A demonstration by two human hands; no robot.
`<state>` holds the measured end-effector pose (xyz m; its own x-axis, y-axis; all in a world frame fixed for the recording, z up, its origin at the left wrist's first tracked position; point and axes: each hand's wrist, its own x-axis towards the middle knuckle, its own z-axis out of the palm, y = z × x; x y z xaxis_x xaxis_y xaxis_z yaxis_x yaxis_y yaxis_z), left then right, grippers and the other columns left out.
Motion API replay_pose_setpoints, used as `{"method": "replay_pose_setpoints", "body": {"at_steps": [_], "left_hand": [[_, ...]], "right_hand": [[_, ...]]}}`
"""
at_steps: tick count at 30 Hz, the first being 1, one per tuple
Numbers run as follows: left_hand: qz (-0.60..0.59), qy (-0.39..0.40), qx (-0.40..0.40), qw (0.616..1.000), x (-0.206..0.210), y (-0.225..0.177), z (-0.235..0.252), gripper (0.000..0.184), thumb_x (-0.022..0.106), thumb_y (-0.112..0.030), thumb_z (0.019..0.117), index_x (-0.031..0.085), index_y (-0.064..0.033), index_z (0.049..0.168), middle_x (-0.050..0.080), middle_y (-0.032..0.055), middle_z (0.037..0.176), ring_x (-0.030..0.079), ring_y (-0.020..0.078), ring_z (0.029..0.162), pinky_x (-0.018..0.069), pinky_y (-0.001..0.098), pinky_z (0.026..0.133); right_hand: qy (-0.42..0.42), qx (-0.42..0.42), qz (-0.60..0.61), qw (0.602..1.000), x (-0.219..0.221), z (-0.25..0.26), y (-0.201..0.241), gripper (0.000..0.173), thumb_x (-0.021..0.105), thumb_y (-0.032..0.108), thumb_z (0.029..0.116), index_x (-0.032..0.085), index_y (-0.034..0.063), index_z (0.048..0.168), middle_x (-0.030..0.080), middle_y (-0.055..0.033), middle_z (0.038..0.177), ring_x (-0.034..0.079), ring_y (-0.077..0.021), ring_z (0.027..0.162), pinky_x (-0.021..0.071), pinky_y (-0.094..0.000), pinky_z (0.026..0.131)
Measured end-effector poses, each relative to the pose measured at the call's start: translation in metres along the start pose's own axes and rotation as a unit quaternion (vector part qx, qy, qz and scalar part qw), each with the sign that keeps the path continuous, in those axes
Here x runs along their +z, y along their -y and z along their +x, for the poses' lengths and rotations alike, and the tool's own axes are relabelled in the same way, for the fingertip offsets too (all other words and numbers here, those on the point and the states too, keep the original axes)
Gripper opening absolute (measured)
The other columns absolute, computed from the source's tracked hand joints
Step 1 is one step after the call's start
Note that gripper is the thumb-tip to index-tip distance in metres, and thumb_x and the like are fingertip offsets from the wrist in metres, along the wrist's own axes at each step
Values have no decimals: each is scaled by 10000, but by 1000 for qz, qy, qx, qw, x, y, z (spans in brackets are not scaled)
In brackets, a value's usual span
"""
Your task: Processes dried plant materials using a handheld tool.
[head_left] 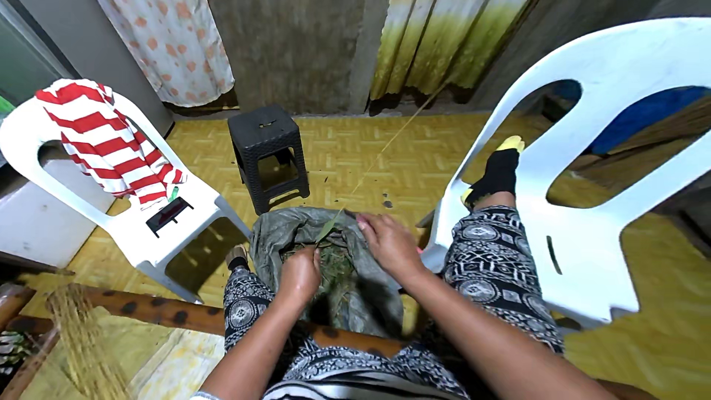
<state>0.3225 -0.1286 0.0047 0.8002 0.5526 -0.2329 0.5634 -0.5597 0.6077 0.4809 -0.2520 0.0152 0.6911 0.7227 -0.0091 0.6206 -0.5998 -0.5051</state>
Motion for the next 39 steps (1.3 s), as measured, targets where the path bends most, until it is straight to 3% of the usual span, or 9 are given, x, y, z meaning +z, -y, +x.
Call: {"method": "replay_pose_setpoints", "body": {"at_steps": [8, 15, 22, 28, 31, 39], "left_hand": [[-25, -4, 1, 1000, 1, -6, 3, 407, 380, -225, 1122, 661, 38, 1253, 707, 218, 1130, 690, 332, 1068, 517, 505, 984], [-61, 11, -13, 998, -1, 0, 0, 400, 386, -225, 1121, 670, 39, 1219, 710, 205, 1079, 692, 311, 1015, 523, 485, 958], [19, -3, -11, 1000, 1, -6, 2, 417, 369, -235, 1126, 631, 18, 1329, 687, 217, 1250, 665, 346, 1180, 488, 519, 1049], [91, -87, 43, 991, 9, -1, -1, 385, 426, -204, 1098, 647, 7, 1332, 719, 204, 1199, 686, 360, 1149, 489, 560, 1007], [62, -41, 15, 997, 1, -2, -1, 417, 386, -228, 1117, 610, -5, 1389, 687, 199, 1290, 656, 346, 1215, 467, 542, 1063], [-23, -3, -15, 1000, -4, -4, 1, 403, 388, -236, 1122, 653, 16, 1291, 707, 212, 1151, 687, 334, 1084, 512, 512, 998]], "right_hand": [[63, -32, 66, 995, 22, -20, 24, 432, 412, 305, 1116, 618, 63, 1409, 664, -204, 1304, 619, -376, 1238, 435, -591, 1070], [16, -30, 37, 999, 19, -11, 9, 419, 438, 301, 1110, 629, 61, 1395, 673, -214, 1277, 617, -400, 1233, 421, -614, 1064], [-12, -94, 87, 992, 28, -27, 21, 419, 430, 283, 1103, 658, 39, 1355, 707, -203, 1201, 677, -376, 1127, 489, -588, 1011], [3, -73, 57, 996, 29, -26, 18, 416, 424, 276, 1106, 650, 47, 1369, 702, -215, 1211, 665, -396, 1149, 479, -596, 1009], [50, -19, 76, 996, 25, -22, 12, 429, 393, 283, 1120, 613, 51, 1407, 653, -211, 1315, 626, -369, 1232, 453, -579, 1061], [-8, -60, 81, 995, 36, -30, 9, 414, 448, 278, 1099, 636, 46, 1386, 682, -212, 1246, 649, -381, 1171, 468, -594, 1024]]}}
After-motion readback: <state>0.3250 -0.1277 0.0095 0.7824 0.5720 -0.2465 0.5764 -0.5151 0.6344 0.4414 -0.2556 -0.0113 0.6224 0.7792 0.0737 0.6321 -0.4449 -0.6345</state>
